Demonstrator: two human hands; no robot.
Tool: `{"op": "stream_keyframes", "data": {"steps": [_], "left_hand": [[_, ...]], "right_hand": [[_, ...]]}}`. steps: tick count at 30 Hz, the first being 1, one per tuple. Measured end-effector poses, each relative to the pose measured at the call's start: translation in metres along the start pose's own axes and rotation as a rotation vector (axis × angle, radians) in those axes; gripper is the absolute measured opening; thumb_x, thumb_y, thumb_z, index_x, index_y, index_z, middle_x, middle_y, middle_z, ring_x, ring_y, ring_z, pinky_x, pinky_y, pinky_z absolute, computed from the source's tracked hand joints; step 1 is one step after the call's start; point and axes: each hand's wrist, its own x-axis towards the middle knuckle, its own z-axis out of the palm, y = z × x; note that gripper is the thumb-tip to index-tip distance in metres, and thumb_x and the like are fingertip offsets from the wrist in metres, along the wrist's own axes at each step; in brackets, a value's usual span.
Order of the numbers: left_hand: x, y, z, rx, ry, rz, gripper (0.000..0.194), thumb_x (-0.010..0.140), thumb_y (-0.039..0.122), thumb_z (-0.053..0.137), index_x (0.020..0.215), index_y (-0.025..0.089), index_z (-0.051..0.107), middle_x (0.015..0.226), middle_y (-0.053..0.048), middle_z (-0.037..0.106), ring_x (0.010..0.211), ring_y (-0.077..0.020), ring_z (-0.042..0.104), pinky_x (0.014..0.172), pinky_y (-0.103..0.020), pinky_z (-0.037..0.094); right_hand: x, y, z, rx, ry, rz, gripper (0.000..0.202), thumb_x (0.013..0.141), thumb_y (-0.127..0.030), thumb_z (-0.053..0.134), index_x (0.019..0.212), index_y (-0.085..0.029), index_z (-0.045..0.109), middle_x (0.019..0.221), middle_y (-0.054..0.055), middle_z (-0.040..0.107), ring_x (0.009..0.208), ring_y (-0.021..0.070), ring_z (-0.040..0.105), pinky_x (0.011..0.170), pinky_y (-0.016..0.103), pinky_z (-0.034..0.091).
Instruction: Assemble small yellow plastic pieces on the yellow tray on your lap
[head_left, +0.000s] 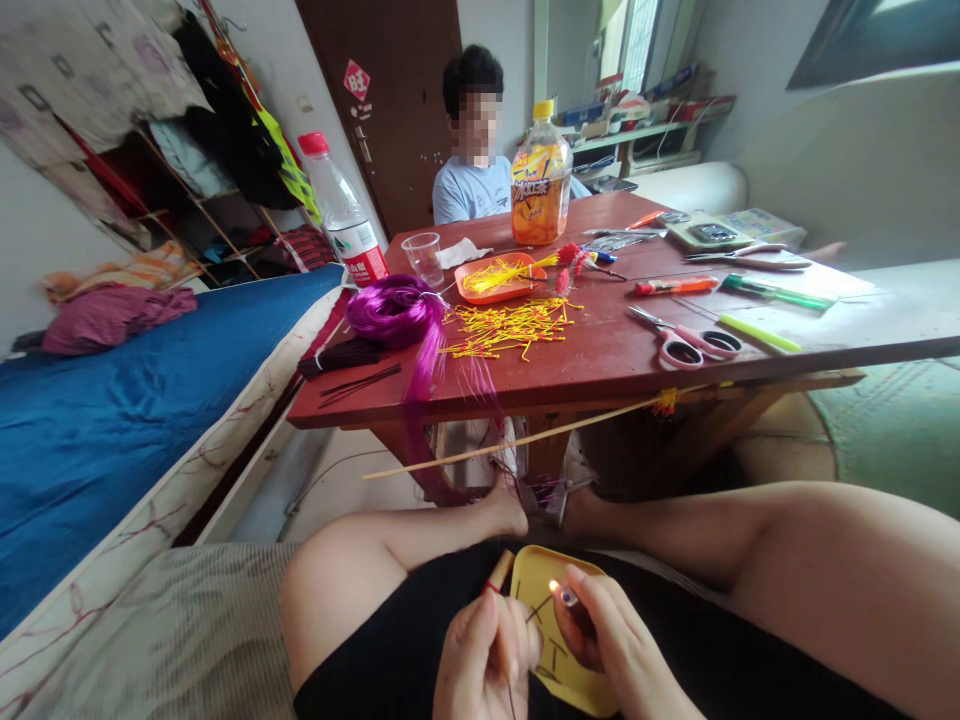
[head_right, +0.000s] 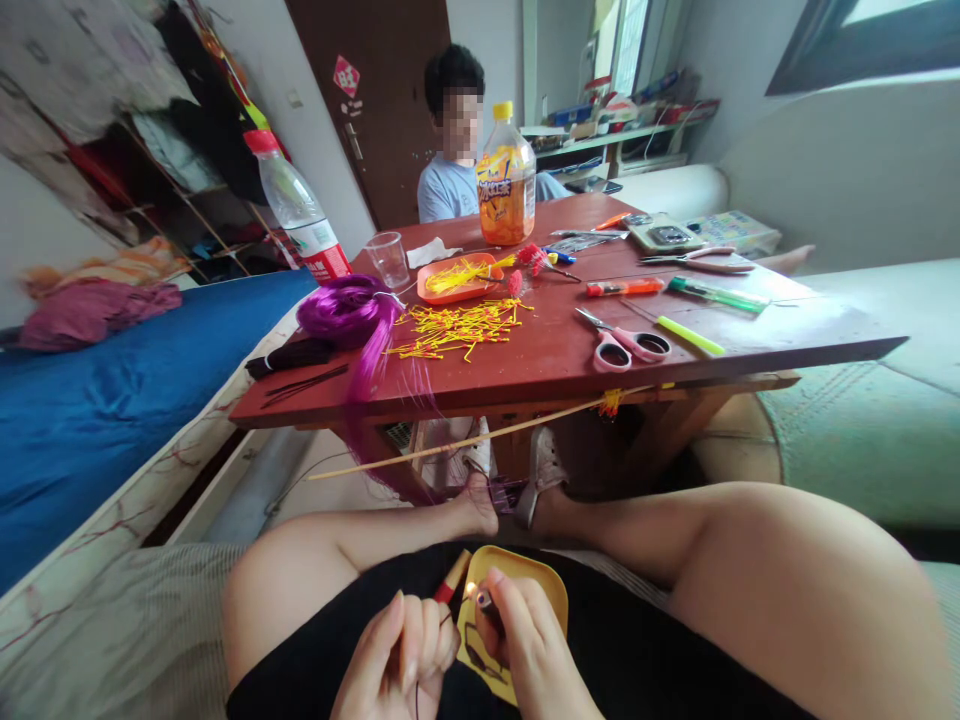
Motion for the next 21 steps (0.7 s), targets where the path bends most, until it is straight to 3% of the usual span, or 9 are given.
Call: {"op": "stream_keyframes", "data": {"steps": [10, 14, 17, 19, 21], "left_hand": [[0.0, 0.0, 0.0, 0.033, 0.015, -0.01, 0.051, 0.066, 0.048, 0.069, 0.036, 0.017, 0.041, 0.041, 0.005, 0.03, 0.046, -0.0093, 0.025, 0.051, -0.025, 0.023], [0.001, 0.001, -0.001, 0.012, 0.02, -0.007, 0.049, 0.066, 0.046, 0.07, 0.037, 0.017, 0.043, 0.041, 0.005, 0.03, 0.045, -0.0088, 0.024, 0.051, -0.025, 0.023], [0.002, 0.001, -0.002, -0.005, 0.019, -0.024, 0.048, 0.065, 0.045, 0.071, 0.037, 0.017, 0.045, 0.041, 0.005, 0.031, 0.045, -0.0084, 0.023, 0.05, -0.025, 0.023], [0.003, 0.001, -0.003, -0.013, 0.025, -0.026, 0.047, 0.065, 0.044, 0.072, 0.037, 0.017, 0.046, 0.041, 0.005, 0.031, 0.045, -0.0084, 0.022, 0.05, -0.025, 0.023], [0.003, 0.0, -0.003, -0.024, 0.046, -0.019, 0.046, 0.064, 0.042, 0.073, 0.037, 0.017, 0.047, 0.041, 0.005, 0.031, 0.045, -0.0085, 0.022, 0.05, -0.025, 0.024]], "right_hand": [[-0.002, 0.003, -0.003, 0.023, 0.026, 0.035, 0.045, 0.065, -0.063, 0.06, 0.058, -0.019, 0.05, 0.059, -0.003, 0.045, 0.057, 0.0127, 0.043, 0.054, 0.022, 0.039], [-0.003, -0.009, -0.007, -0.054, -0.033, 0.025, 0.047, 0.075, -0.062, 0.048, 0.057, -0.019, 0.047, 0.057, -0.003, 0.045, 0.054, 0.012, 0.042, 0.051, 0.022, 0.038], [0.003, -0.011, -0.018, -0.383, -0.112, -0.094, 0.047, 0.087, -0.054, 0.03, 0.06, -0.02, 0.047, 0.059, 0.0, 0.051, 0.055, 0.0139, 0.047, 0.052, 0.023, 0.039], [0.012, -0.002, -0.027, -0.77, -0.143, -0.223, 0.034, 0.09, -0.039, 0.03, 0.077, -0.019, 0.055, 0.076, 0.004, 0.061, 0.071, 0.0173, 0.056, 0.064, 0.024, 0.043], [0.024, 0.013, -0.035, -1.102, -0.151, -0.297, 0.022, 0.085, -0.018, 0.037, 0.091, -0.016, 0.058, 0.092, 0.01, 0.065, 0.086, 0.0213, 0.058, 0.077, 0.028, 0.043]]}}
